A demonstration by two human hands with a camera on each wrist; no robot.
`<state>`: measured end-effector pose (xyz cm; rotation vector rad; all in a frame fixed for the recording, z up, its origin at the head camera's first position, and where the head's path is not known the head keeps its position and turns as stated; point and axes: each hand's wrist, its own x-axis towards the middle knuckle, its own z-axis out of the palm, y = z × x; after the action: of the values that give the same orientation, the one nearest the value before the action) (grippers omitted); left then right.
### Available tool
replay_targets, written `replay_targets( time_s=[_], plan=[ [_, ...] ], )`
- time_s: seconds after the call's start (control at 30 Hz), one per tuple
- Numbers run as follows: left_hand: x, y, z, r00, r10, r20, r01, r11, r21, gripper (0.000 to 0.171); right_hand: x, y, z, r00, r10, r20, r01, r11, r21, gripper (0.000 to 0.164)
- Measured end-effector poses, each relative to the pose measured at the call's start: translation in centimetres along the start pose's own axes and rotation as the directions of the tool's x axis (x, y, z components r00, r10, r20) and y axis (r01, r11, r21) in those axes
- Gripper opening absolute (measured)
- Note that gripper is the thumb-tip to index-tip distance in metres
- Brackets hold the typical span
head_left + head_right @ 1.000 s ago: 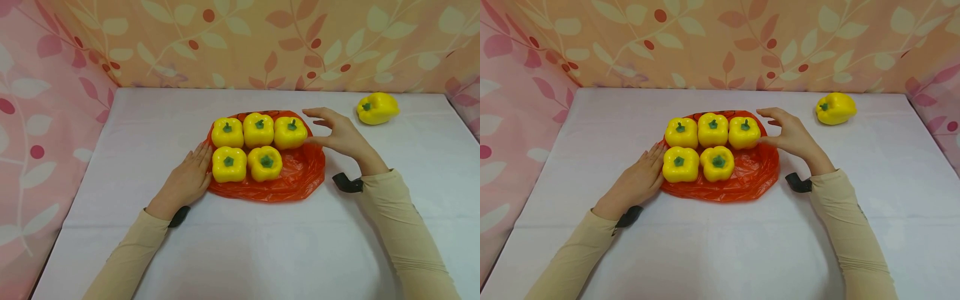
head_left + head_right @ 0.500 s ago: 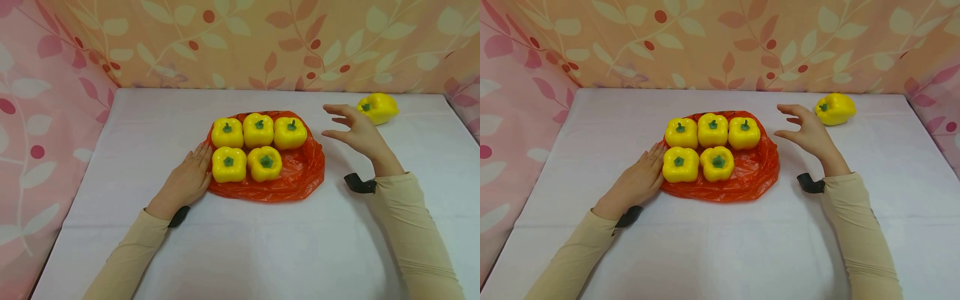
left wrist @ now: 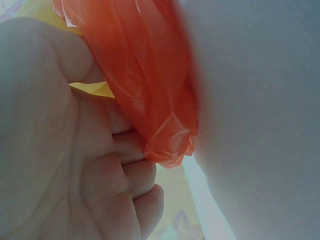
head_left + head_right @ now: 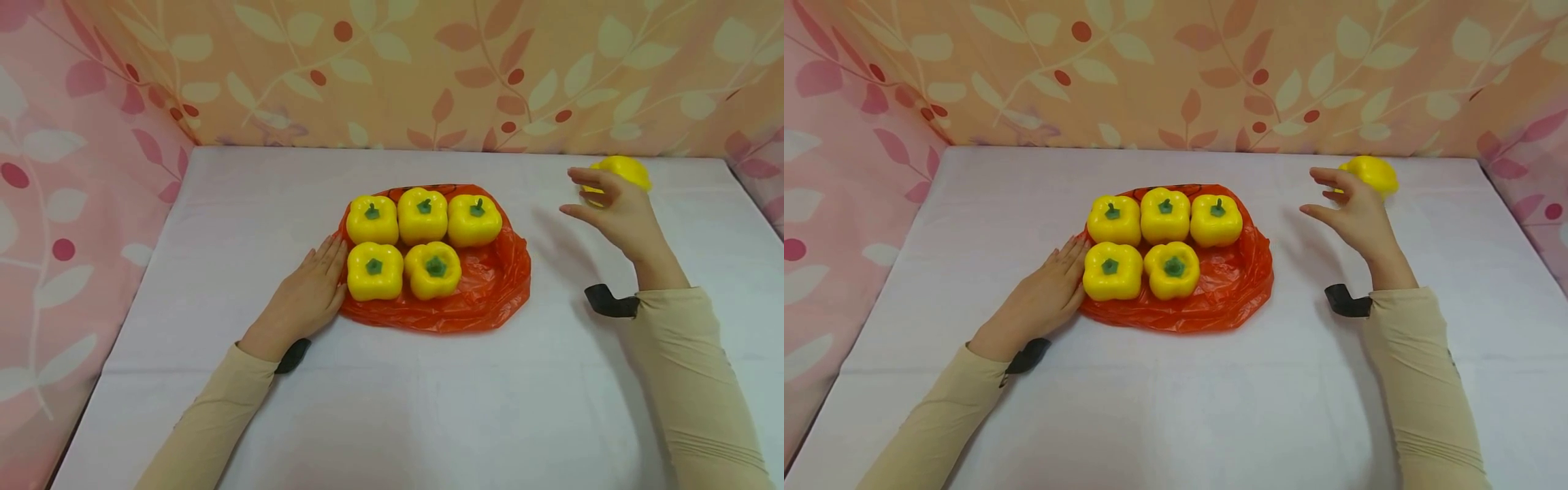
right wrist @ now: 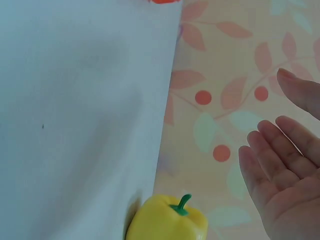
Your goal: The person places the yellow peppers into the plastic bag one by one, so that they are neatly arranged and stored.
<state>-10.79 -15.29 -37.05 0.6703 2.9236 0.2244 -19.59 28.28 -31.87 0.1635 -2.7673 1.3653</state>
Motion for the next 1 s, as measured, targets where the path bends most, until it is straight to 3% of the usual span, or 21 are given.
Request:
replay_targets(
  time_s=[0.2,0.37,0.67,0.87,1.0],
  plan=[
    [0.0,0.0,0.0,1.000,0.000,-0.001,0.000,1.000,-0.002,0.063,0.3,1.1,-1.0,0.996,-0.006,-0.092,0.013,0.997,0.071,0.054],
    [0.0,0.1,0.1,1.000,0.007,-0.002,-0.007,1.000,-0.004,0.062,0.1,2.2,-2.0,0.988,0.033,-0.150,-0.021,0.996,0.085,0.054],
    [0.0,0.2,0.0,1.000,0.003,0.004,-0.003,1.000,0.001,0.062,0.5,2.9,-3.5,0.971,0.081,-0.226,-0.087,0.996,-0.013,0.052],
    [0.0,0.2,-0.1,1.000,0.001,0.004,-0.001,1.000,0.003,0.062,1.3,3.2,-4.2,0.960,0.144,-0.238,-0.178,0.975,-0.129,0.057],
    [0.0,0.1,-0.1,1.000,0.000,0.004,0.000,1.000,0.002,0.062,1.7,3.7,-4.2,0.959,0.141,-0.247,-0.191,0.963,-0.190,0.060]
  ],
)
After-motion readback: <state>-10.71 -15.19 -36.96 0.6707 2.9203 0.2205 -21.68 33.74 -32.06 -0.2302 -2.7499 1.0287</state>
